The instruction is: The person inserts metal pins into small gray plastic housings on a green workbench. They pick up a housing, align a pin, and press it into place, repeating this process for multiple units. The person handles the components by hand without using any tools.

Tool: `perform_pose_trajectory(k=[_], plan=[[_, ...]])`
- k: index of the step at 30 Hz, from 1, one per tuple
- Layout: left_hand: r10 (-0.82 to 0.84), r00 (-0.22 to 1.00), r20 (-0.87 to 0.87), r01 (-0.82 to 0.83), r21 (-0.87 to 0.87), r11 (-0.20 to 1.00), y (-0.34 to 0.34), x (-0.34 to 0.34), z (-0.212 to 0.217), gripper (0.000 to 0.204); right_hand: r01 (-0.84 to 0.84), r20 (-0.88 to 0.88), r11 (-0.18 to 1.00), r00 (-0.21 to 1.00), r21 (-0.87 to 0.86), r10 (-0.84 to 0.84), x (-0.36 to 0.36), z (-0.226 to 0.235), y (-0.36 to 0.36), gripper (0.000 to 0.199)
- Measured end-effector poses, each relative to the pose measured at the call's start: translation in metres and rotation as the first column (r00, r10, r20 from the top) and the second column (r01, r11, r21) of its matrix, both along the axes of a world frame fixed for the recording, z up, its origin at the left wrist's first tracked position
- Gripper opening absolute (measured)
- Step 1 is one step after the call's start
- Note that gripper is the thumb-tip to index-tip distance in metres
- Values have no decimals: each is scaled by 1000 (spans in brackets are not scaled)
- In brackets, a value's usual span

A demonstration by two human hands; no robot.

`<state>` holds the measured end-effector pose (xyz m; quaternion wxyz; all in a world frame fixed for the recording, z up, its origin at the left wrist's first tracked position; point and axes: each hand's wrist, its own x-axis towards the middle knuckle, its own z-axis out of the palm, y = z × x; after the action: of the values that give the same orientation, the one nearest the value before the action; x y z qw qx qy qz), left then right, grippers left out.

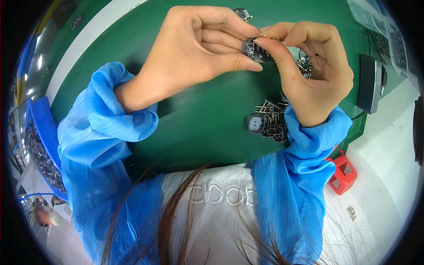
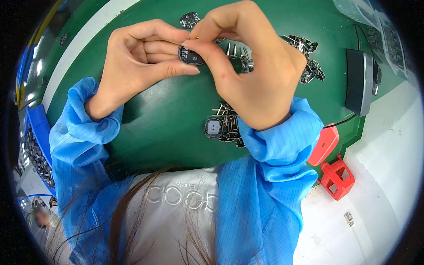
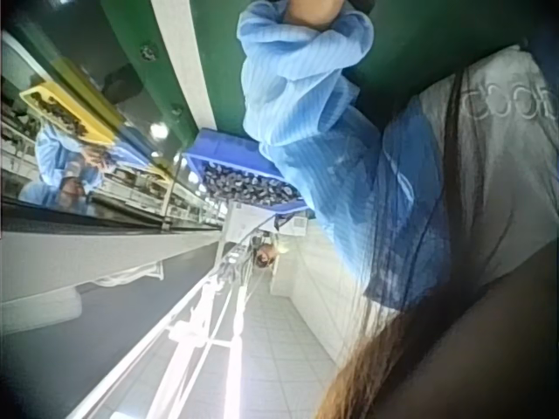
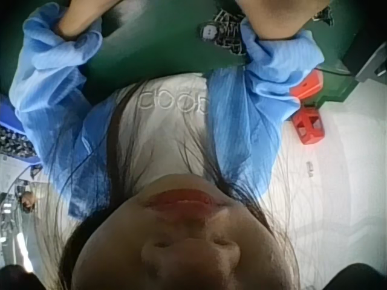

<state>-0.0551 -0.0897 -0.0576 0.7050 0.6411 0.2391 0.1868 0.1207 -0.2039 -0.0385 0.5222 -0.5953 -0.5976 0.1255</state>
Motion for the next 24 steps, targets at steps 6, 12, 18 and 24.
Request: perform_pose_trajectory(k=[6, 12, 18, 24], plan=[[50, 999, 8, -50, 61, 997, -3, 0, -3, 32, 62, 314, 994, 946, 85, -86, -9, 6, 4, 24], [0, 1000, 4, 0, 73, 997, -8, 9, 9, 30, 82, 431, 991, 894, 108, -121, -11, 4, 4, 25], [-18, 998, 64, 22, -72, 997, 11, -6, -10, 28, 22, 432, 992, 899, 127, -75, -6, -2, 8, 25], [93, 995, -26, -91, 80, 993, 9, 1, 5, 37, 166, -296, 908, 910, -385, -292, -36, 38, 25, 30]])
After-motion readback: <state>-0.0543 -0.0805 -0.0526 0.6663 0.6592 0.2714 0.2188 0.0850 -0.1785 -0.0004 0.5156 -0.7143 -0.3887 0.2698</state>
